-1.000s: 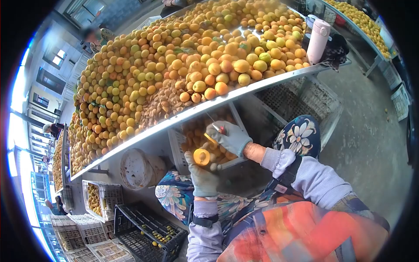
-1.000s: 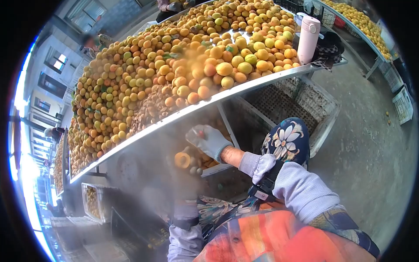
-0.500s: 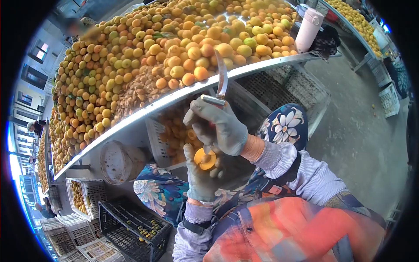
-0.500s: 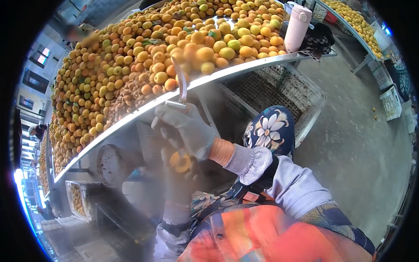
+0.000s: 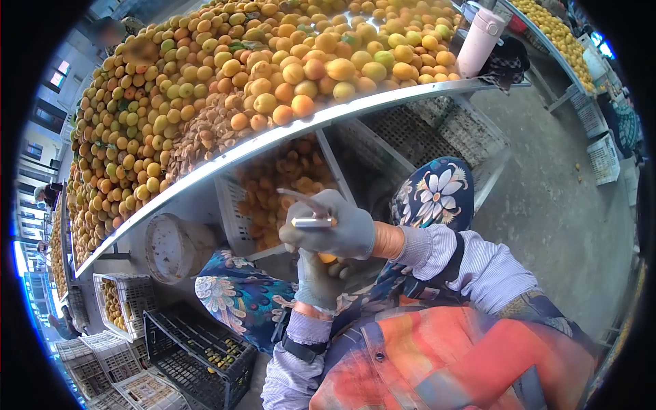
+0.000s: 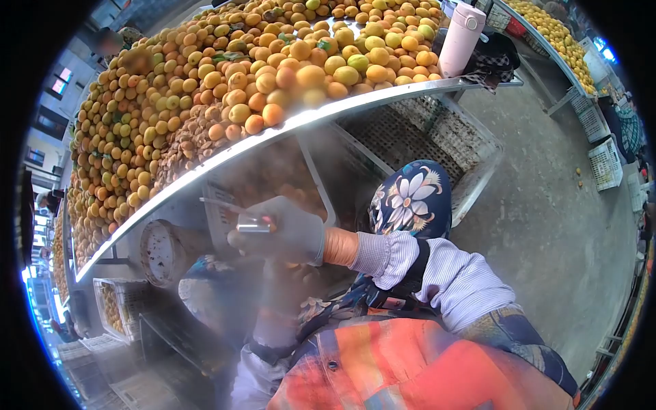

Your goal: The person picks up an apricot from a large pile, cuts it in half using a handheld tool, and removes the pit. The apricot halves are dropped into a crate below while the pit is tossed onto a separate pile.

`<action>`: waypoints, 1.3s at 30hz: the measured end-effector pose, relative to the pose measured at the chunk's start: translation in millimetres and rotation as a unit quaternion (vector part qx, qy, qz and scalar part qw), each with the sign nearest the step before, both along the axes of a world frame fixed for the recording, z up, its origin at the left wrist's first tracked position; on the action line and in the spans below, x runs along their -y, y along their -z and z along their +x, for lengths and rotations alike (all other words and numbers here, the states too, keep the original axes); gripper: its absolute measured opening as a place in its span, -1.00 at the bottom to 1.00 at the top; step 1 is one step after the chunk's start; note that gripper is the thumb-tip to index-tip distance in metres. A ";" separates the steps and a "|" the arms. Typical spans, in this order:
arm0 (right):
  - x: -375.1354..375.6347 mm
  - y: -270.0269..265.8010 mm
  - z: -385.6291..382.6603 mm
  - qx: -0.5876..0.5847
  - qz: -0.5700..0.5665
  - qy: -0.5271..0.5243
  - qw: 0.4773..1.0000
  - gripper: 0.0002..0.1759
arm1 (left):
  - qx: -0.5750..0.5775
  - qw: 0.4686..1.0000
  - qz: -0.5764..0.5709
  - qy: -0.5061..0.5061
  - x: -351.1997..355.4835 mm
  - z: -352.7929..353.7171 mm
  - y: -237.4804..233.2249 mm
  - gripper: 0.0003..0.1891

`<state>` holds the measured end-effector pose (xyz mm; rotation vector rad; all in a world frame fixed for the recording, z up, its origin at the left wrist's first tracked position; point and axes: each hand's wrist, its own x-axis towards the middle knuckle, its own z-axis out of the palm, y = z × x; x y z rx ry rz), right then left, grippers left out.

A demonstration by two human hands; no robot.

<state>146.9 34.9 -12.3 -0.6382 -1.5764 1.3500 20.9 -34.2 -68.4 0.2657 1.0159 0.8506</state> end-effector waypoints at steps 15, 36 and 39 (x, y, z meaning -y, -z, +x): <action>-26.0 20.4 4.4 -0.272 -0.486 0.084 0.826 -0.59 | 0.180 0.979 -0.091 0.023 -19.4 1.0 9.0 -0.35; -72.5 -12.3 32.7 -0.340 -0.363 0.179 0.849 -0.68 | -0.189 0.943 0.245 -0.126 -139.7 -34.8 -58.5 -0.69; -75.8 -7.4 43.8 -0.324 -0.354 0.184 0.858 -0.74 | -0.345 0.865 0.312 -0.188 -206.8 -50.6 -88.3 -0.67</action>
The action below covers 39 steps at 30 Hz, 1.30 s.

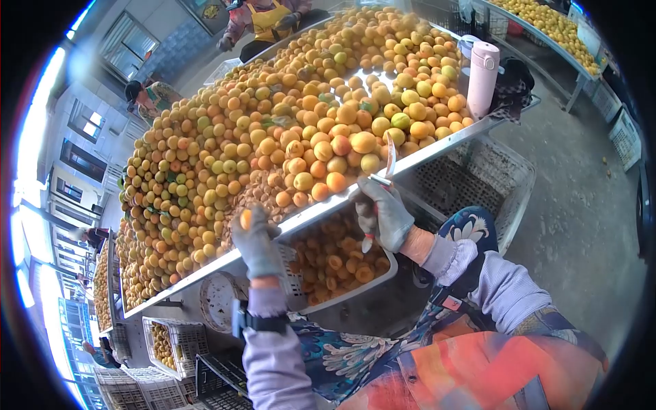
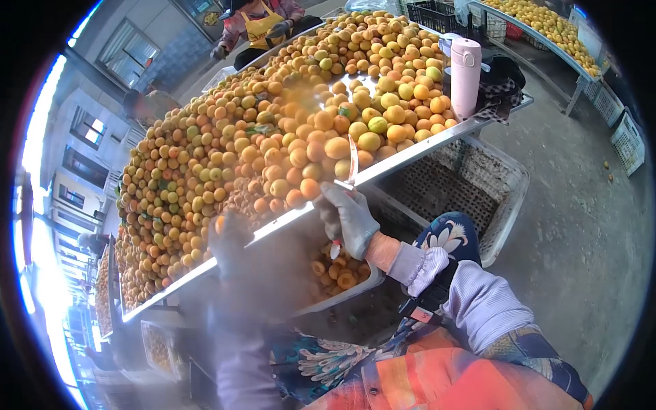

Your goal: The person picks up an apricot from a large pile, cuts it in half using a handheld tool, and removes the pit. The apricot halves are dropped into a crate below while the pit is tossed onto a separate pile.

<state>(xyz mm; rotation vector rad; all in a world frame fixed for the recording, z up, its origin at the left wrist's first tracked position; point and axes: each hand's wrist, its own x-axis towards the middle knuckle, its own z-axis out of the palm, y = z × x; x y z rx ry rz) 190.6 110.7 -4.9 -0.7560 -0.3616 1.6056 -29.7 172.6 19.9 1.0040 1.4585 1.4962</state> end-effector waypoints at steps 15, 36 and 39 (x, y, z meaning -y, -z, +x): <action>4.8 0.0 24.1 -0.039 -0.035 -0.032 0.998 -0.70 | -0.376 0.925 0.003 0.053 0.6 -32.5 8.5 -0.71; -1.1 -7.9 64.4 -0.112 0.004 -0.003 0.994 -0.66 | -0.659 0.647 0.159 0.348 -88.3 171.7 6.3 -0.35; -0.1 -8.6 64.7 -0.091 0.004 -0.006 0.996 -0.68 | -0.665 0.642 0.199 0.327 -82.0 165.2 5.4 -0.36</action>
